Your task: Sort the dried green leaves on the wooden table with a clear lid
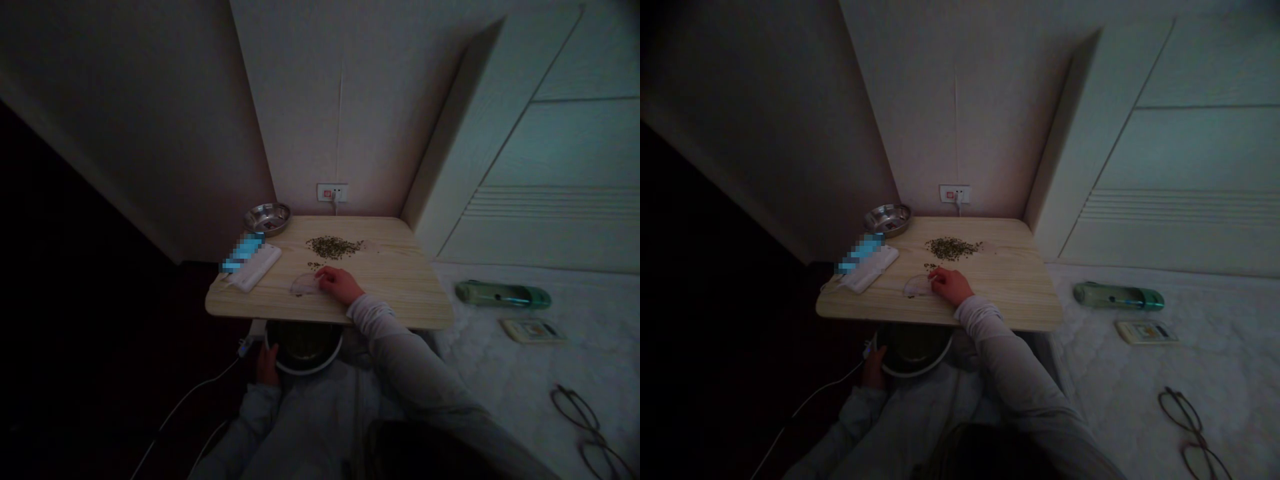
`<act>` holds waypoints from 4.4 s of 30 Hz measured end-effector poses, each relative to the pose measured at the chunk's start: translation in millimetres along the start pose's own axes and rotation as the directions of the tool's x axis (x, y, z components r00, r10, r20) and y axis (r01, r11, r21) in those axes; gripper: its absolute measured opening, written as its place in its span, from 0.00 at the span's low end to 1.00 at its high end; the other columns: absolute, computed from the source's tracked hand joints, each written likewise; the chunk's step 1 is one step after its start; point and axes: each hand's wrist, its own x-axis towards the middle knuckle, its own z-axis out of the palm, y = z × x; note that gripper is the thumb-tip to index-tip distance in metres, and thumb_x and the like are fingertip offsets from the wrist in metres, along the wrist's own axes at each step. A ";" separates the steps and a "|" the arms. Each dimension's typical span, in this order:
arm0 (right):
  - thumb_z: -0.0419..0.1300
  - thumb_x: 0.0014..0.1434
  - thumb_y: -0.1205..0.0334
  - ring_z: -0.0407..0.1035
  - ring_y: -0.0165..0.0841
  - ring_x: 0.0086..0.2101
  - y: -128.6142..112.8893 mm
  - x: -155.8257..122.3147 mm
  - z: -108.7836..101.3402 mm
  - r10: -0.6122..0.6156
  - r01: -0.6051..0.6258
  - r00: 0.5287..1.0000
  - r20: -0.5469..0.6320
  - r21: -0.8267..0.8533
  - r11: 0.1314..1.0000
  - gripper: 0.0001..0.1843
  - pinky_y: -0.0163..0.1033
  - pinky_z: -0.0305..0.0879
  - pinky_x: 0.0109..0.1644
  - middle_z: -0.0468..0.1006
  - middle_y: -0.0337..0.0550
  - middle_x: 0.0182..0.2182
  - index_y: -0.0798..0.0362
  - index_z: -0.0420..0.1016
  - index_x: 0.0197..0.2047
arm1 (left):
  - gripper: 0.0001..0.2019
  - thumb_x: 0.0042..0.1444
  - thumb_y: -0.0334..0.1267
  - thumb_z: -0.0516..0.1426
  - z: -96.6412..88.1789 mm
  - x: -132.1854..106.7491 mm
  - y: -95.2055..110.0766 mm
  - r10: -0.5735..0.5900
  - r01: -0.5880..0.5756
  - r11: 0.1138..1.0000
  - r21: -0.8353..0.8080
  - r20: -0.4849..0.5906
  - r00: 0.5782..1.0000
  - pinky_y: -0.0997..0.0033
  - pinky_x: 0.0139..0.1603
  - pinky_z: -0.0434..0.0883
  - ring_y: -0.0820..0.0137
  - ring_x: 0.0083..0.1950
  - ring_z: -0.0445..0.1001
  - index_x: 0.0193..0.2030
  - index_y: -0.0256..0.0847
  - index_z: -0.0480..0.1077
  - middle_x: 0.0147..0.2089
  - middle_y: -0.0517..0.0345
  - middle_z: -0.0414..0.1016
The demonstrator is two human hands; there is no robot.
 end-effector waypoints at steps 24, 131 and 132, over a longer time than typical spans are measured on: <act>0.50 0.43 0.63 0.61 0.23 0.21 -10.2 -23.3 6.6 -0.067 0.064 0.991 0.118 0.022 0.998 0.12 0.28 0.53 0.27 0.70 0.35 0.19 0.54 0.67 0.33 | 0.14 0.43 0.33 0.46 8.3 -11.5 5.7 0.155 -0.153 0.988 0.027 -0.084 0.984 0.71 0.44 0.58 0.67 0.44 0.62 0.37 0.36 0.64 0.39 0.51 0.66; 0.45 0.47 0.60 0.60 0.26 0.23 16.6 24.2 3.1 0.108 -0.154 0.935 -0.339 -0.113 0.982 0.15 0.31 0.54 0.28 0.68 0.39 0.21 0.54 0.64 0.37 | 0.09 0.41 0.33 0.47 6.2 -9.7 3.7 0.167 -0.164 0.986 0.043 -0.079 0.983 0.70 0.43 0.58 0.68 0.42 0.63 0.28 0.38 0.66 0.35 0.53 0.67; 0.45 0.47 0.60 0.60 0.26 0.23 16.3 23.8 2.8 0.102 -0.146 0.937 -0.333 -0.110 0.983 0.15 0.31 0.54 0.27 0.68 0.38 0.21 0.53 0.64 0.37 | 0.08 0.40 0.32 0.47 6.1 -9.8 2.4 0.211 -0.206 0.977 0.057 -0.087 0.974 0.71 0.45 0.56 0.68 0.44 0.61 0.27 0.39 0.66 0.36 0.53 0.67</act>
